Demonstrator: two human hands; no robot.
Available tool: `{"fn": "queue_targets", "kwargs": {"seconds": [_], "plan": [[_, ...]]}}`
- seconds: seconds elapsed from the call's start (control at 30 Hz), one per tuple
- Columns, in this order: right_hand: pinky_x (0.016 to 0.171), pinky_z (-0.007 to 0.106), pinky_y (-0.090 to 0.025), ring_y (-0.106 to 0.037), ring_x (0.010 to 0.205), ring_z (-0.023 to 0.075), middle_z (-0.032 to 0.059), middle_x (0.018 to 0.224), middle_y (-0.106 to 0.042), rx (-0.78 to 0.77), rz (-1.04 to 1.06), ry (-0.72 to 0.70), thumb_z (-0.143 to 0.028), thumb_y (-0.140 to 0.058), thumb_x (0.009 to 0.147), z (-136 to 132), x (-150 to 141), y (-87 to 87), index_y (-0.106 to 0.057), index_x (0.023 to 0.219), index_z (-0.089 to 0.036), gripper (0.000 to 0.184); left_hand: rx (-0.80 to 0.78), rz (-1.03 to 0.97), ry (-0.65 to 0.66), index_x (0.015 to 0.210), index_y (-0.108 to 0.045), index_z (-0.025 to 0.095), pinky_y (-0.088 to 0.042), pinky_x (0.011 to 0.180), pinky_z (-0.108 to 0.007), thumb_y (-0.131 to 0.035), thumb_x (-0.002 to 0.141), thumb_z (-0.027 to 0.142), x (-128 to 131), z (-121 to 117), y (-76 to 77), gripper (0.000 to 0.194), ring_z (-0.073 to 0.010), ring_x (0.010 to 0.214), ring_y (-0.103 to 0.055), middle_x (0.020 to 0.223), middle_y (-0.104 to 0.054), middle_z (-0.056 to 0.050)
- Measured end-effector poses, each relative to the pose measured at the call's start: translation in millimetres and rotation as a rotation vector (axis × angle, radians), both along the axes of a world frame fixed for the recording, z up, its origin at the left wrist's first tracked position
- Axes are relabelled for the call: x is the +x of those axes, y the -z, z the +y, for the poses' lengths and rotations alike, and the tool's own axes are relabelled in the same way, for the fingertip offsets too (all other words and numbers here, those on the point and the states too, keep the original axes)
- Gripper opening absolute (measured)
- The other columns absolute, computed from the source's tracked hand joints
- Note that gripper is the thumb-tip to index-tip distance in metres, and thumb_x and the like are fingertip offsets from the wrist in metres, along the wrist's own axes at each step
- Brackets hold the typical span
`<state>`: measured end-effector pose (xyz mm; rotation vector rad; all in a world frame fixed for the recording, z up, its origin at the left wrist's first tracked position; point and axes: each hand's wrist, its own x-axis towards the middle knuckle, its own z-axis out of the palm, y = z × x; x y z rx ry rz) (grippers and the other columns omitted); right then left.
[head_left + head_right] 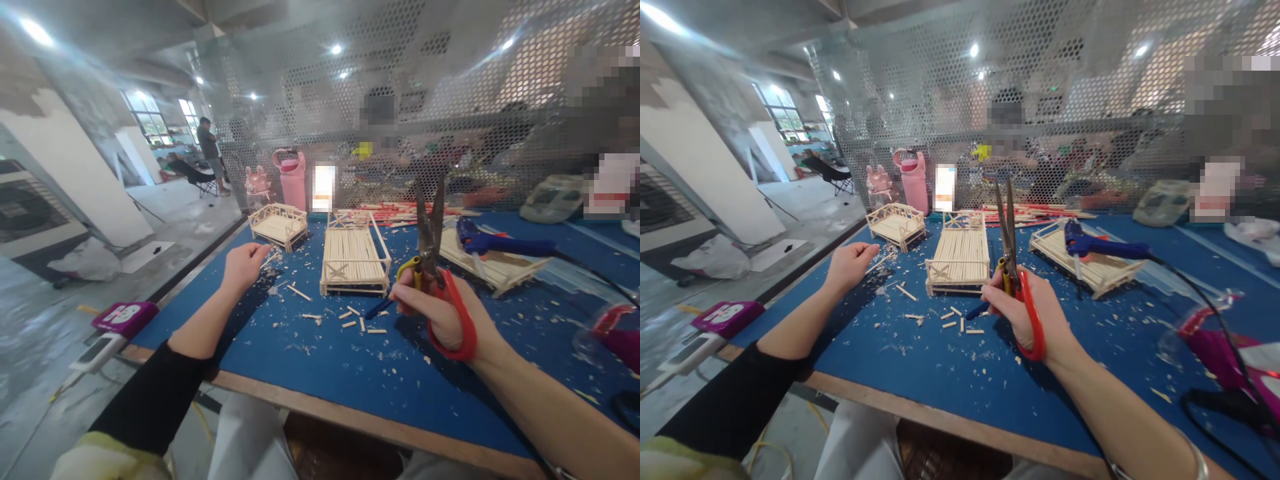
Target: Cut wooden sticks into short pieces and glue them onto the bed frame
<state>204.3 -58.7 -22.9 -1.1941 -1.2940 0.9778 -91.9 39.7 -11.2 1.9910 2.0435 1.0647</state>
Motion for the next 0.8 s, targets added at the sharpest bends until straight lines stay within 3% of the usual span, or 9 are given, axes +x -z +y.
{"fn": "queue_targets", "kwargs": {"seconds": [0.1,0.2,0.33,0.43,0.63,0.73,0.8], "plan": [[0.052,0.029,-0.047,-0.056,0.051,0.0137,-0.0011,0.062,-0.060,0.005,-0.002,0.000,-0.042,-0.073,0.056,1,0,1.1,-0.053,0.070,-0.021,0.033,-0.027,-0.041,0.074,0.085,-0.066,0.013,-0.038,0.050,-0.021,-0.043,0.085,0.037,12,-17,2.1,0.033,-0.0118,0.050,-0.051,0.059,-0.060,0.001],[0.051,0.028,-0.046,-0.056,0.052,0.0136,-0.0016,0.061,-0.059,0.009,-0.003,-0.026,-0.041,-0.073,0.056,1,-2,2.7,-0.053,0.070,-0.020,0.032,-0.054,-0.046,0.241,0.090,-0.067,0.017,-0.044,0.053,-0.021,-0.048,0.085,0.038,38,-50,9.0,0.029,-0.0121,0.052,-0.056,0.062,-0.065,0.001],[0.050,0.026,-0.045,-0.053,0.050,0.0125,-0.0020,0.057,-0.057,0.006,-0.066,-0.161,-0.042,-0.072,0.061,-4,-8,3.1,-0.052,0.066,-0.020,0.030,0.154,0.078,0.614,0.089,-0.069,0.019,-0.050,0.065,-0.022,-0.048,0.089,0.029,79,-95,16.9,0.024,-0.0143,0.068,-0.065,0.078,-0.072,-0.004],[0.050,0.025,-0.044,-0.052,0.049,0.0121,-0.0034,0.054,-0.053,0.004,-0.110,-0.302,-0.039,-0.070,0.063,-9,-14,2.2,-0.052,0.064,-0.020,0.027,0.256,0.144,0.764,0.090,-0.068,0.018,-0.051,0.066,-0.022,-0.043,0.092,0.023,99,-109,18.3,0.026,-0.0137,0.069,-0.066,0.078,-0.072,-0.004],[0.052,0.026,-0.046,-0.054,0.051,0.0126,-0.0041,0.056,-0.055,-0.016,-0.117,-0.325,-0.030,-0.066,0.063,-12,-12,-0.8,-0.050,0.066,-0.021,0.018,0.294,0.165,0.781,0.099,-0.067,0.019,-0.052,0.062,-0.021,-0.042,0.093,0.023,105,-107,22.6,0.026,-0.0128,0.067,-0.066,0.079,-0.072,-0.004],[0.050,0.024,-0.043,-0.053,0.051,0.0121,-0.0036,0.055,-0.056,0.014,-0.267,-0.308,-0.026,-0.064,0.063,-8,0,-6.5,-0.052,0.065,-0.021,0.013,0.224,0.248,0.635,0.114,-0.062,0.019,-0.053,0.070,-0.025,-0.046,0.090,0.020,86,-100,25.1,0.028,-0.0157,0.077,-0.067,0.091,-0.072,-0.006],[0.049,0.024,-0.042,-0.052,0.051,0.0123,-0.0032,0.056,-0.057,0.007,-0.344,-0.297,-0.026,-0.064,0.062,-5,10,-10.3,-0.052,0.063,-0.021,0.013,0.104,0.373,0.521,0.114,-0.063,0.020,-0.053,0.073,-0.028,-0.046,0.088,0.014,67,-93,25.1,0.032,-0.0176,0.079,-0.066,0.089,-0.072,-0.006]]}}
